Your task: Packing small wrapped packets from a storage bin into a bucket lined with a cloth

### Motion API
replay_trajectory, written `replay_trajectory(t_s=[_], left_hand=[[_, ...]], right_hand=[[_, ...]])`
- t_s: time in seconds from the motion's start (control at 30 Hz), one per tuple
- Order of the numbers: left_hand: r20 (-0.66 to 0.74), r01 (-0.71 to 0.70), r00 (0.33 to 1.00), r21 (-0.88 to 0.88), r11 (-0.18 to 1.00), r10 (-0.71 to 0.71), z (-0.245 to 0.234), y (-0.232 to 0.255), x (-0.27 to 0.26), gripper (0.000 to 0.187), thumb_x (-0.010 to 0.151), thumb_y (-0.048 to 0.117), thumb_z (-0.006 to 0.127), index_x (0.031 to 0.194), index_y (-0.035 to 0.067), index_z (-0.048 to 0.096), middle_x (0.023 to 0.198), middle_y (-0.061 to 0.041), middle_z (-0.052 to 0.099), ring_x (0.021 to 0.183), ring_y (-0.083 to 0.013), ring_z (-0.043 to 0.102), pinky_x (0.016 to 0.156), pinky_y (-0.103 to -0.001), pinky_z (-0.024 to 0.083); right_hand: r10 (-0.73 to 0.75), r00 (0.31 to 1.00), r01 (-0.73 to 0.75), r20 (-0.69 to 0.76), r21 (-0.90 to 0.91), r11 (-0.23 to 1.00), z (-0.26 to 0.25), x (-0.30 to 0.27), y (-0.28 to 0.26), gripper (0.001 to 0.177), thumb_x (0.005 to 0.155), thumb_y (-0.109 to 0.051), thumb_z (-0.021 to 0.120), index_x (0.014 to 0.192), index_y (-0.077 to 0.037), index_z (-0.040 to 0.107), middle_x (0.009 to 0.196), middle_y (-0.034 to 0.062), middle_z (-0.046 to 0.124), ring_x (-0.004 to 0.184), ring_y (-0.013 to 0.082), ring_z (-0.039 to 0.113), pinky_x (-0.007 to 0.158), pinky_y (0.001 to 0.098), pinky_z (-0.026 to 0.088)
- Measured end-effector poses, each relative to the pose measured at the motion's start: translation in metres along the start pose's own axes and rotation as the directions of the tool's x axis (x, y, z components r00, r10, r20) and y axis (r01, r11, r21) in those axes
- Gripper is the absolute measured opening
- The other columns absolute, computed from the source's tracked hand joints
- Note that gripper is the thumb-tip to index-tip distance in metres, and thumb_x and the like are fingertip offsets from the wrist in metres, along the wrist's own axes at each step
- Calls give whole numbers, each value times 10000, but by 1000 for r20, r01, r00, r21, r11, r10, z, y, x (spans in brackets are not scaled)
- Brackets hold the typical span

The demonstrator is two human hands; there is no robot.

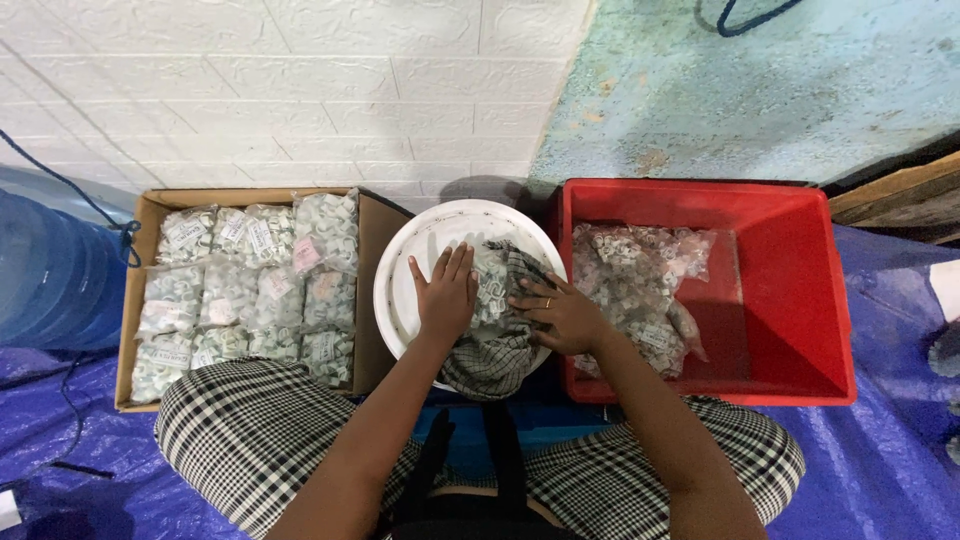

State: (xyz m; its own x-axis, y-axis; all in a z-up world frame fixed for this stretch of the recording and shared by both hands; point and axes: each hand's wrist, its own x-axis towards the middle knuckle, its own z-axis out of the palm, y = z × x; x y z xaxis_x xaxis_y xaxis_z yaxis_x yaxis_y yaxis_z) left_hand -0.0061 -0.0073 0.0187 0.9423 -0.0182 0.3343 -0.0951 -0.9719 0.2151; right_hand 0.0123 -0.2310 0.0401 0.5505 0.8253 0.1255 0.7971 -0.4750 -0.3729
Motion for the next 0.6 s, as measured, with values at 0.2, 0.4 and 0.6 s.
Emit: replay_trajectory(t_s=[0.2,0.4,0.6], left_hand=[[6,-82,997,49,995,82,0,-4,11,362,958,298,360,1245,140,514,1250,-35,529,1177,-207,477,1047,-599,131],[270,-176,937,-182,967,221,1,-22,11,536,938,400,349,1414,166,270,1446,-17,288,1333,-226,258,1082,-518,133],[406,-322,860,-40,946,310,-3,-28,15,998,680,673,549,1442,183,130,1480,-5,180,1360,-221,181,1098,-501,113]], right_hand=[[210,974,-206,-88,53,977,36,-2,18,419,954,-383,285,842,-234,661,1115,-112,614,1234,121,415,1117,367,19],[472,851,-354,-231,410,840,12,37,-30,531,873,-319,538,1339,-123,375,1310,103,361,1284,323,294,1059,485,260],[251,941,-262,226,19,965,38,27,-6,1163,690,-280,769,1421,-90,-115,1479,184,-91,1349,388,-31,1079,518,111]])
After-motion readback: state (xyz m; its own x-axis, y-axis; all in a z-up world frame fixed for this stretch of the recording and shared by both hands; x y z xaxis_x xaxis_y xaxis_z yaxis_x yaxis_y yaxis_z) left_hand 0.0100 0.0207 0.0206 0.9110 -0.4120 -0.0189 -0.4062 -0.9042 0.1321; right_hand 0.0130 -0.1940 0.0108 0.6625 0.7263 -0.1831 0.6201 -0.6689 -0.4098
